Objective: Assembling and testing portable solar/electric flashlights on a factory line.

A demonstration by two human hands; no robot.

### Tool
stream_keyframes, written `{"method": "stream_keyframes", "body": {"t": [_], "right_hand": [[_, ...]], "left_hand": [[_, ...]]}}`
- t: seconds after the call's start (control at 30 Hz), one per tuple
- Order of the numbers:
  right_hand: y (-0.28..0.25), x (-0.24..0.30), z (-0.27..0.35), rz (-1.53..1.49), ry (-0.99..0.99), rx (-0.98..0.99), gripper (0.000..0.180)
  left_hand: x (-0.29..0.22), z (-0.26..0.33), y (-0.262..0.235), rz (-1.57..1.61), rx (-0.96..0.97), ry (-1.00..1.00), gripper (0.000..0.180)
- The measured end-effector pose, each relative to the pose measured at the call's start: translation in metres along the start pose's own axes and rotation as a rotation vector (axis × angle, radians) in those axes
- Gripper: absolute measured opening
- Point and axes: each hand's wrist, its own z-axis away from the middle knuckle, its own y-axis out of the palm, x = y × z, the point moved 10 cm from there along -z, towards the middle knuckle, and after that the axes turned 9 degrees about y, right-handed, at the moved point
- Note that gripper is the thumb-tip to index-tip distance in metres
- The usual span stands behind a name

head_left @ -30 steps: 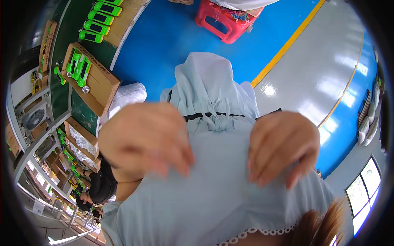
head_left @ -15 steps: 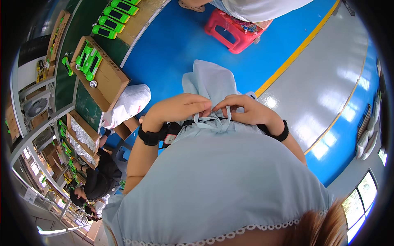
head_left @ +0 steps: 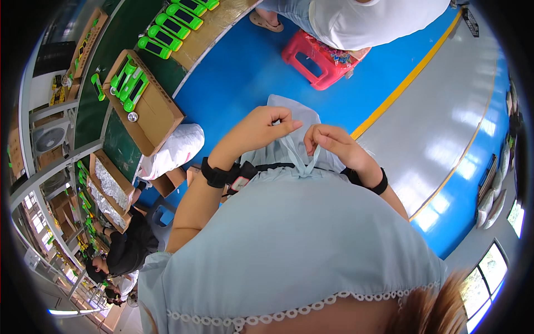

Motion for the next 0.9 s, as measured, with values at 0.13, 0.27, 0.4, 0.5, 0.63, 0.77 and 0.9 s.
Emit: {"method": "stream_keyframes", "body": {"t": [0.13, 0.27, 0.4, 0.5, 0.63, 0.77, 0.9], "right_hand": [[-0.016, -0.005, -0.002, 0.067, 0.017, -0.117, 0.028], [-0.027, -0.006, -0.002, 0.032, 0.036, -0.154, 0.024], [-0.02, -0.024, -0.012, 0.091, 0.141, -0.135, 0.022], [-0.017, -0.047, -0.013, 0.118, 0.209, -0.085, 0.021], [-0.008, -0.05, -0.016, 0.317, 0.257, 0.013, 0.019], [-0.003, -0.028, -0.013, 0.09, 0.158, 0.015, 0.021], [0.004, 0.001, -0.007, 0.253, 0.062, -0.034, 0.024]], "left_hand": [[0.013, -0.008, 0.001, -0.084, 0.026, -0.044, 0.037], [0.018, -0.011, -0.003, -0.114, -0.007, -0.066, 0.037], [0.026, -0.011, -0.019, -0.352, -0.098, -0.093, 0.038], [0.034, -0.007, -0.012, -0.446, -0.038, -0.11, 0.038], [0.031, 0.001, -0.012, -0.562, -0.054, 0.012, 0.03], [-0.013, 0.006, -0.021, -0.37, -0.101, 0.066, 0.02], [-0.11, 0.022, 0.016, -0.154, 0.152, 0.351, 0.016]]}}
